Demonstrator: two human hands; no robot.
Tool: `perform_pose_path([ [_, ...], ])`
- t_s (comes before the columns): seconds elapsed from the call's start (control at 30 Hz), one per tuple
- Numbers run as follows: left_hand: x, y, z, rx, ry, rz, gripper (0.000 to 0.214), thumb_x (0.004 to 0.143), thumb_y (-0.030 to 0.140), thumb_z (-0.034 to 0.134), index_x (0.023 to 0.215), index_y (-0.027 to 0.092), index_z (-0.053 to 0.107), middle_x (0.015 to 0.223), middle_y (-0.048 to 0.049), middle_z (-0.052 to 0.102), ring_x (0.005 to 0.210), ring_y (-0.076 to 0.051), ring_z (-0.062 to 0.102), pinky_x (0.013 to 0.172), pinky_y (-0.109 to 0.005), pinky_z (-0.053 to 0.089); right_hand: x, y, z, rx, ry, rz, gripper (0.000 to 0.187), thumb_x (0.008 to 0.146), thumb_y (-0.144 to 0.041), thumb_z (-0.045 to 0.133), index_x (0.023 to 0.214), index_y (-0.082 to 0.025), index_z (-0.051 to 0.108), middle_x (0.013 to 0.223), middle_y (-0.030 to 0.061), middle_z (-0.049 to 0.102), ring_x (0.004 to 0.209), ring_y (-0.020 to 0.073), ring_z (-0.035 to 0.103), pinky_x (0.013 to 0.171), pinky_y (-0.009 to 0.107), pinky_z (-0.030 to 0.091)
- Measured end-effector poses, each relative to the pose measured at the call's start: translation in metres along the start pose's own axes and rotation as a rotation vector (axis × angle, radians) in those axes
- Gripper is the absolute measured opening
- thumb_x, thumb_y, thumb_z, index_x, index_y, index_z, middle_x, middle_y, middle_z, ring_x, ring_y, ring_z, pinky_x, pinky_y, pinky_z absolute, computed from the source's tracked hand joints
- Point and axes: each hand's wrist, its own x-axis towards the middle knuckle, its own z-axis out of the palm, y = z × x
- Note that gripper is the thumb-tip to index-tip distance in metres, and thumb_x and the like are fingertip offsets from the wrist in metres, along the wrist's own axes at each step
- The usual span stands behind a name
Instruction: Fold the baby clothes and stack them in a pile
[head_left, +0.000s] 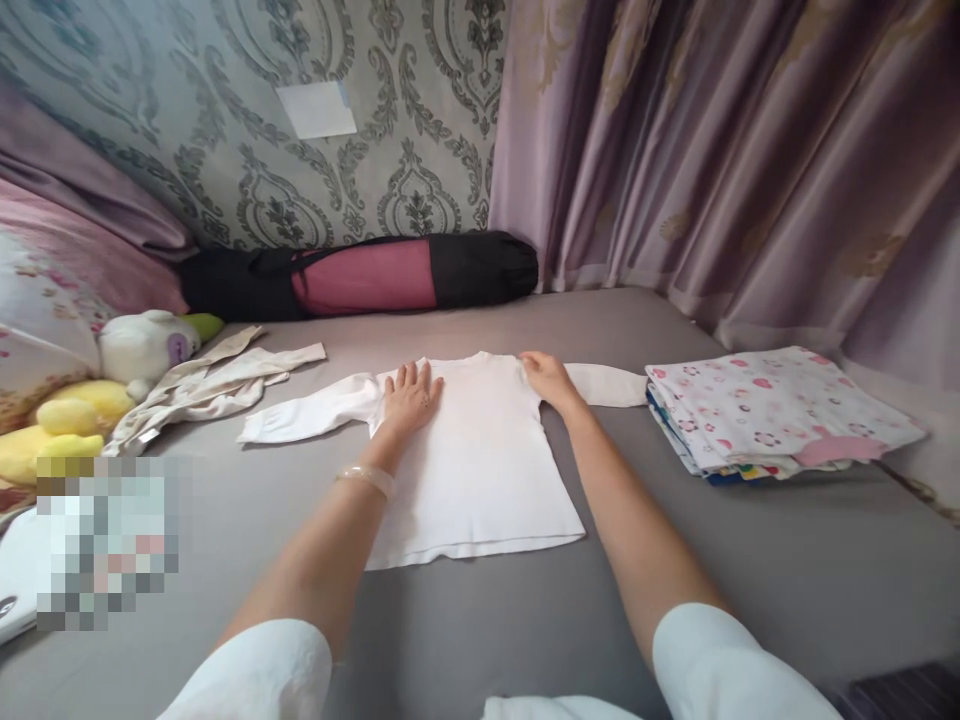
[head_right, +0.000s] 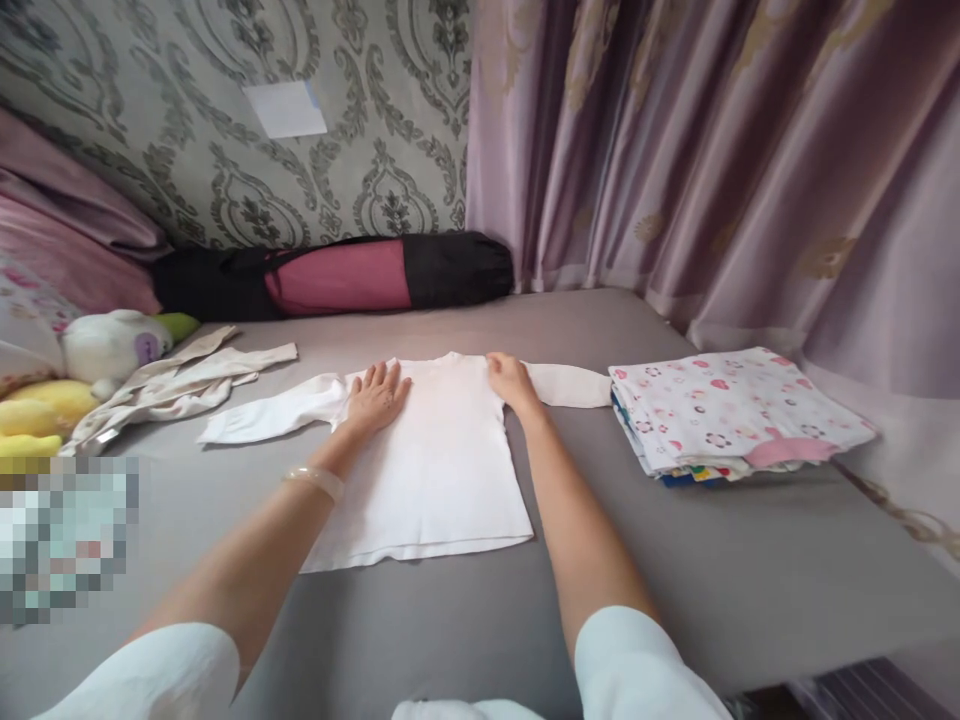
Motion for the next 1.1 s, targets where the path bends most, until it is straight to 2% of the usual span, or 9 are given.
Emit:
perform_pose_path([
  [0.1,0.0,0.0,0.001,0.003,-0.001,0.0,0.068,0.097,0.053,0.014,0.153,0.016,0.028,0.158,-0.0164,0.029,0.147,-0.033,0.024,0.115,-0.055,0.022,-0.003,0.027,-0.02,-0.168,0.181,0.148,0.045,0.094,-0.017,0.033,0.13,-0.012,0.06,0.127,0.0145,0.065,0.118,0.0227,0.058,0.101,0.034,0.042],
  [0.2,0.0,0.0,0.001,-0.003,-0.021,-0.005,0.069,0.097,0.053,0.013,0.153,0.016,0.027,0.159,-0.0166,0.027,0.147,-0.034,0.022,0.116,-0.056,0.021,-0.008,0.049,-0.03,-0.379,0.301,0.244,0.046,0.089,-0.01,0.036,0.128,-0.009,0.06,0.129,0.0195,0.061,0.124,0.0296,0.051,0.105,0.043,0.036],
  [0.3,0.001,0.001,-0.001,-0.003,-0.032,-0.006,0.067,0.098,0.052,0.013,0.153,0.016,0.026,0.16,-0.016,0.026,0.148,-0.034,0.021,0.116,-0.056,0.02,-0.013,0.061,-0.029,-0.48,0.295,0.351,0.044,0.087,-0.008,0.036,0.123,-0.007,0.062,0.126,0.0216,0.061,0.125,0.0333,0.049,0.108,0.051,0.028],
  [0.43,0.0,0.009,-0.006,-0.004,-0.054,-0.045,0.065,0.099,0.048,0.017,0.151,0.012,0.028,0.158,-0.021,0.026,0.147,-0.036,0.021,0.115,-0.057,0.022,-0.015,0.062,-0.024,-0.49,0.308,0.414,0.045,0.089,-0.008,0.032,0.122,-0.007,0.063,0.124,0.0231,0.06,0.121,0.033,0.05,0.104,0.053,0.029],
  [0.5,-0.001,0.018,-0.008,0.002,-0.021,-0.021,0.059,0.099,0.037,0.021,0.149,0.007,0.031,0.157,-0.0237,0.026,0.147,-0.035,0.022,0.116,-0.054,0.022,-0.015,0.061,-0.023,-0.471,0.319,0.421,0.046,0.088,-0.009,0.033,0.122,-0.007,0.063,0.125,0.0245,0.058,0.121,0.0336,0.048,0.102,0.053,0.029],
  [0.6,-0.002,0.036,-0.009,-0.035,0.07,0.158,0.053,0.095,0.023,0.03,0.145,0.007,0.035,0.157,-0.0213,0.028,0.146,-0.03,0.025,0.118,-0.047,0.023,-0.015,0.06,-0.023,-0.448,0.297,0.419,0.045,0.088,-0.011,0.035,0.121,-0.007,0.065,0.126,0.0253,0.058,0.121,0.035,0.047,0.1,0.053,0.03],
  [0.8,0.006,0.084,0.0,-0.241,0.016,0.517,0.049,0.095,0.032,0.037,0.14,0.013,0.043,0.151,-0.017,0.042,0.143,-0.026,0.033,0.116,-0.045,0.031,-0.017,0.055,-0.028,-0.479,0.308,0.347,0.038,0.09,-0.024,0.042,0.108,-0.009,0.071,0.12,0.0232,0.062,0.117,0.0356,0.052,0.099,0.051,0.034],
  [0.97,0.011,0.108,0.013,-0.267,-0.019,0.557,0.057,0.096,0.047,0.04,0.142,0.015,0.041,0.154,-0.0146,0.039,0.145,-0.025,0.031,0.119,-0.044,0.026,-0.014,0.043,-0.045,-0.435,0.256,0.24,0.035,0.09,-0.027,0.043,0.104,-0.013,0.072,0.112,0.0184,0.068,0.111,0.0314,0.059,0.106,0.049,0.029],
  [1.1,0.011,0.11,0.019,-0.267,-0.039,0.521,0.06,0.097,0.051,0.035,0.147,0.018,0.036,0.157,-0.0102,0.035,0.147,-0.024,0.026,0.121,-0.043,0.02,-0.012,0.035,-0.063,-0.222,0.254,0.141,0.029,0.086,-0.032,0.047,0.093,-0.018,0.071,0.093,0.0104,0.072,0.094,0.0242,0.063,0.091,0.035,0.042],
])
